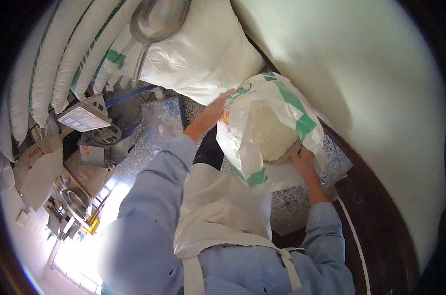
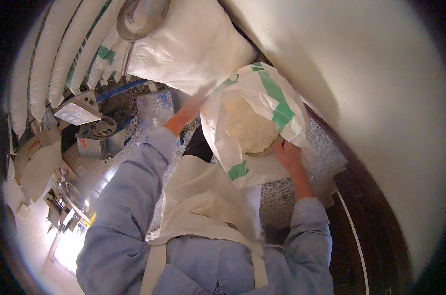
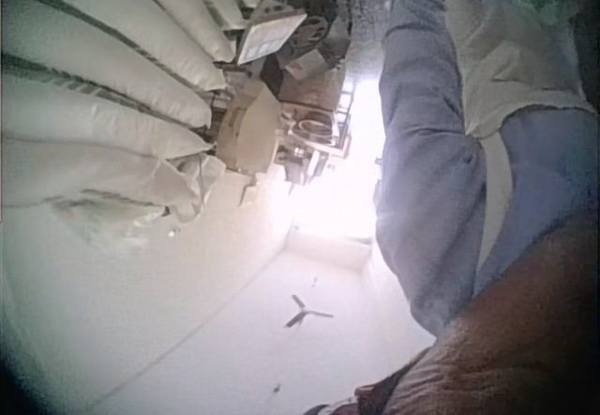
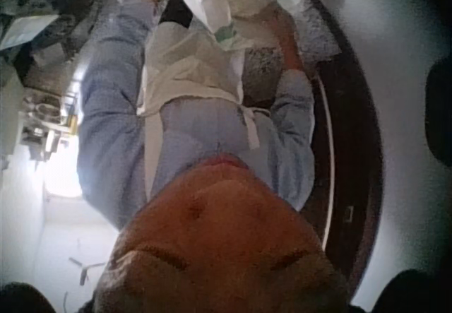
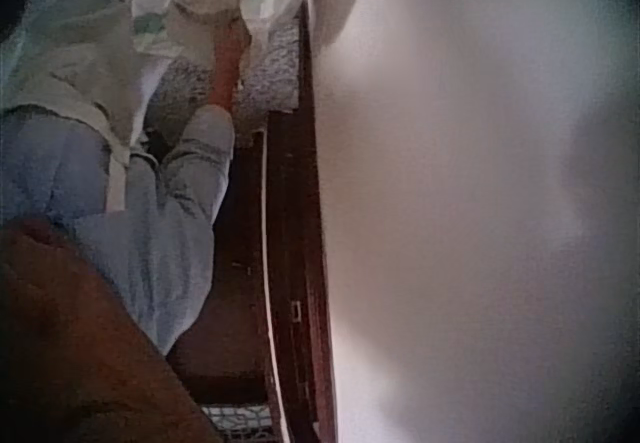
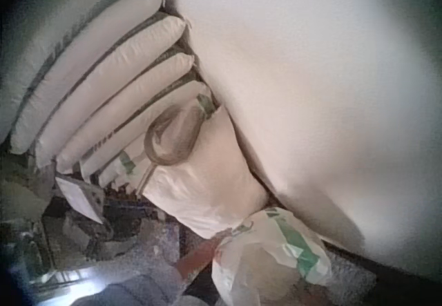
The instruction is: The person scoops flour from a large sack into a scoop, weighs it on a digital scale, and pours it into a mixing bowl. They then add a small packet of powder and pour water from a bucket into the bowl.
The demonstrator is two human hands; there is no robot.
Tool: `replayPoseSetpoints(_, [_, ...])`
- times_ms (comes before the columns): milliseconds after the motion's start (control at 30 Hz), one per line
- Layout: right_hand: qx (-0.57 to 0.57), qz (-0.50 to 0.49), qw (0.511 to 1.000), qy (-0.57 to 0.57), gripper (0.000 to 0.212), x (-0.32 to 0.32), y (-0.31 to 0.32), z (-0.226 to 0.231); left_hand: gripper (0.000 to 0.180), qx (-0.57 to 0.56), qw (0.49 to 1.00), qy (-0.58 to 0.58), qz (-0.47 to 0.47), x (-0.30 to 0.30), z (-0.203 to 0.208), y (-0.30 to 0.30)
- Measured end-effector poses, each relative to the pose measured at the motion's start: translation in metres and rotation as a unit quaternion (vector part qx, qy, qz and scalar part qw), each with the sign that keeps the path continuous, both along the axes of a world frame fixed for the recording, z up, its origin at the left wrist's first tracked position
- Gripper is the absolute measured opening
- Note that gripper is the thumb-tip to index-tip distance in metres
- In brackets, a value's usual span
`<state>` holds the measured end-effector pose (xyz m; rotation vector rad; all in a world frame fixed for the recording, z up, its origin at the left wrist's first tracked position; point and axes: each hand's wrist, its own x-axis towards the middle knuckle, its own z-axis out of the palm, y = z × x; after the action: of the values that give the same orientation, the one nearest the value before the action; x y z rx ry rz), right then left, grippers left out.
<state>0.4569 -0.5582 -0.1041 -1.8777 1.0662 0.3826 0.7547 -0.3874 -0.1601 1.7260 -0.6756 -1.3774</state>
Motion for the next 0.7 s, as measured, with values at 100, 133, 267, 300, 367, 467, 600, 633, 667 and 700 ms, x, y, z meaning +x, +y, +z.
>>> replayPoseSetpoints(100, [0.020,-0.010,1.000,0.009,0.047,0.003,0.007,-0.010,0.047,-0.034,0.991,0.125,0.046,-0.021,-0.029,-0.011])
replayPoseSetpoints(133, [0.008,0.006,1.000,0.007,0.049,0.004,0.010,-0.015,0.046,-0.044,0.972,0.213,0.090,-0.024,-0.037,-0.017])
replayPoseSetpoints(267, [0.010,0.013,1.000,-0.004,0.051,0.006,0.019,-0.027,0.050,-0.087,0.996,0.005,0.004,-0.035,-0.046,-0.017])
replayPoseSetpoints(300, [0.007,0.013,1.000,-0.012,0.051,0.005,0.022,-0.028,0.054,-0.088,0.992,-0.088,-0.038,-0.038,-0.045,-0.018])
replayPoseSetpoints(367, [0.014,-0.006,1.000,-0.013,0.050,0.004,0.028,-0.029,0.061,-0.104,0.950,-0.275,-0.108,-0.046,-0.043,-0.019])
replayPoseSetpoints(467, [0.001,-0.002,1.000,-0.024,0.049,0.001,0.035,-0.029,0.068,-0.009,0.947,-0.318,-0.052,-0.065,-0.040,-0.019])
replayPoseSetpoints(600, [-0.004,0.011,1.000,-0.024,0.047,-0.001,0.034,-0.028,0.060,-0.019,0.926,-0.364,-0.099,-0.081,-0.047,-0.014])
replayPoseSetpoints(633, [0.001,0.010,1.000,-0.018,0.049,-0.002,0.033,-0.027,0.054,-0.008,0.920,-0.366,-0.141,-0.078,-0.050,-0.011])
replayPoseSetpoints(667, [0.005,0.009,1.000,-0.011,0.050,-0.003,0.032,-0.026,0.052,-0.023,0.905,-0.388,-0.175,-0.075,-0.053,-0.008])
replayPoseSetpoints(700, [0.006,0.004,1.000,-0.014,0.050,-0.004,0.031,-0.024,0.053,-0.016,0.921,-0.360,-0.148,-0.069,-0.057,-0.007])
